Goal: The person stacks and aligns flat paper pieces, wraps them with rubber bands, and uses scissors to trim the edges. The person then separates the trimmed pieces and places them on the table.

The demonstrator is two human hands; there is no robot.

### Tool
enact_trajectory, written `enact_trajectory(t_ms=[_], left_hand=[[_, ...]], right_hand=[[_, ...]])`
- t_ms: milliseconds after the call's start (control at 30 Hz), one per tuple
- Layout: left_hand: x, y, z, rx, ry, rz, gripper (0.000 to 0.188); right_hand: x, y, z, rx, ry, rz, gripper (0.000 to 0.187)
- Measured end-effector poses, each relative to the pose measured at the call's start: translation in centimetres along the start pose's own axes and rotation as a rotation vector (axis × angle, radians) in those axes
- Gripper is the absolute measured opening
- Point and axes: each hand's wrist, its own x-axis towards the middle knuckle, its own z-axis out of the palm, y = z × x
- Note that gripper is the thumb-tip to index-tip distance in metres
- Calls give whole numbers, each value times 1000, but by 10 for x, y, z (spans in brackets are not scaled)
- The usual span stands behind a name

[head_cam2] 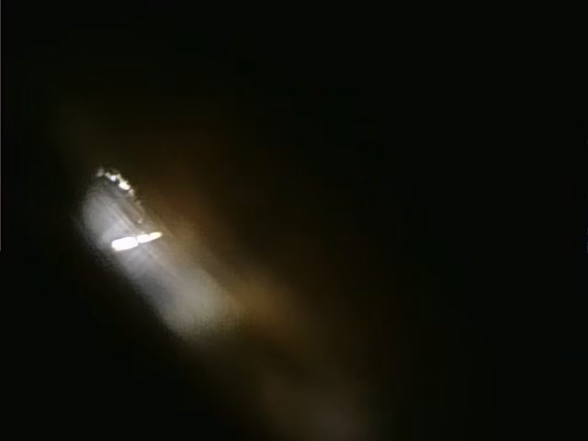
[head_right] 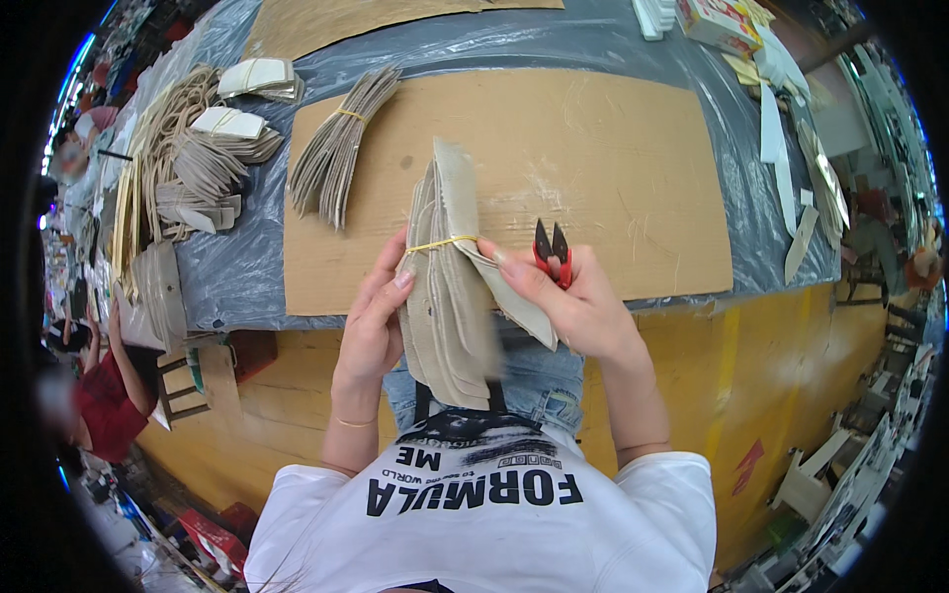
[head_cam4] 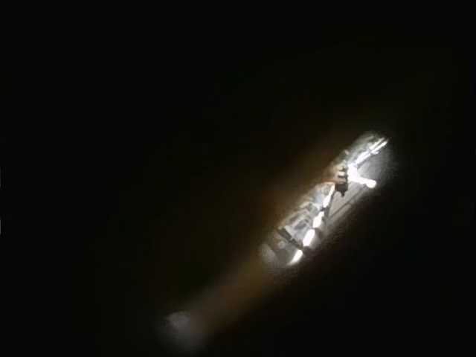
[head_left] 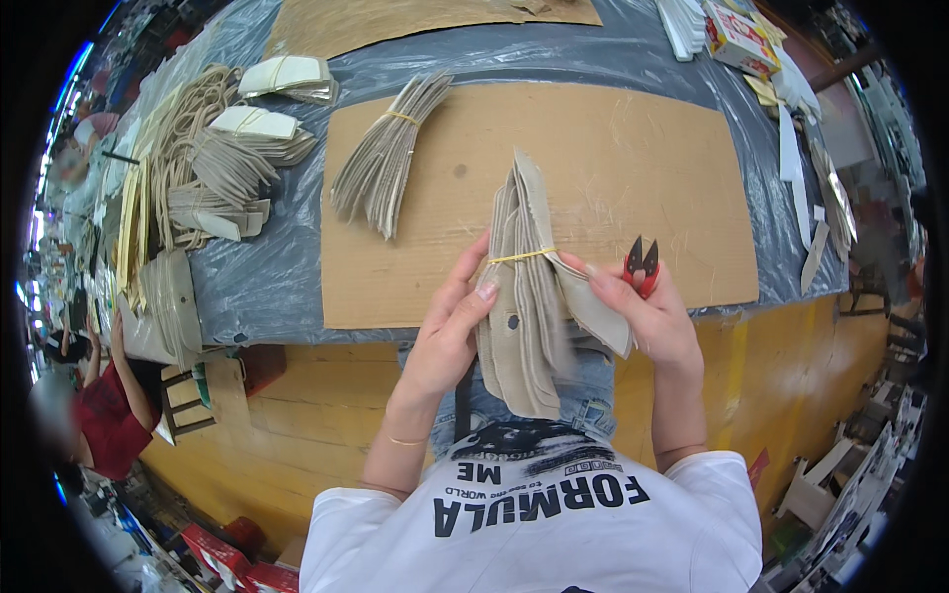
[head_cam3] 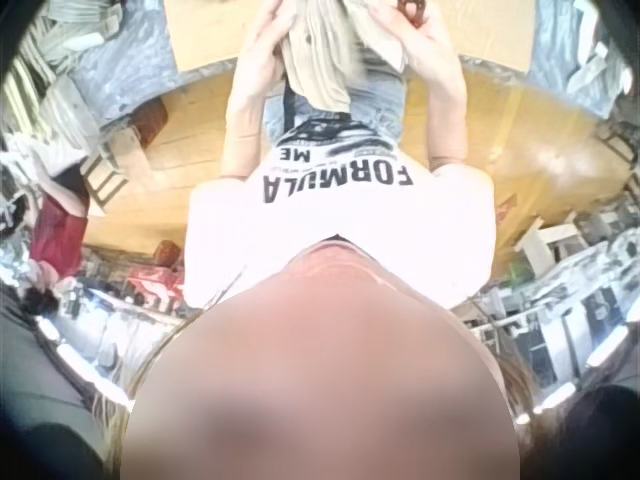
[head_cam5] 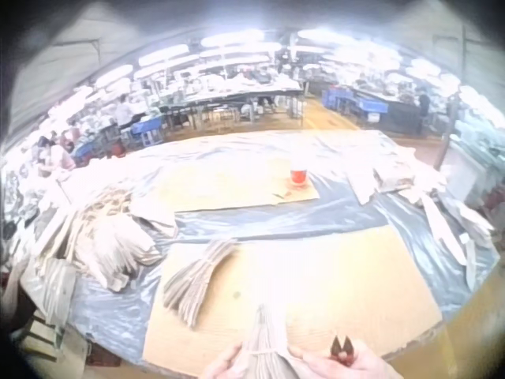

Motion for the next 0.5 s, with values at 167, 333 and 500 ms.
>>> enact_trajectory(t_ms=[167, 333, 500], left_hand=[[5, 10, -6, -115, 52, -123, 54], [2, -3, 6, 13, -71, 52, 65], [7, -1, -2, -35, -135, 0, 60]], right_hand=[[-2, -10, 6, -31, 104, -140, 33], [-11, -11, 30, -602, 68, -298, 88], [4, -2, 27, -387, 40, -269, 79]])
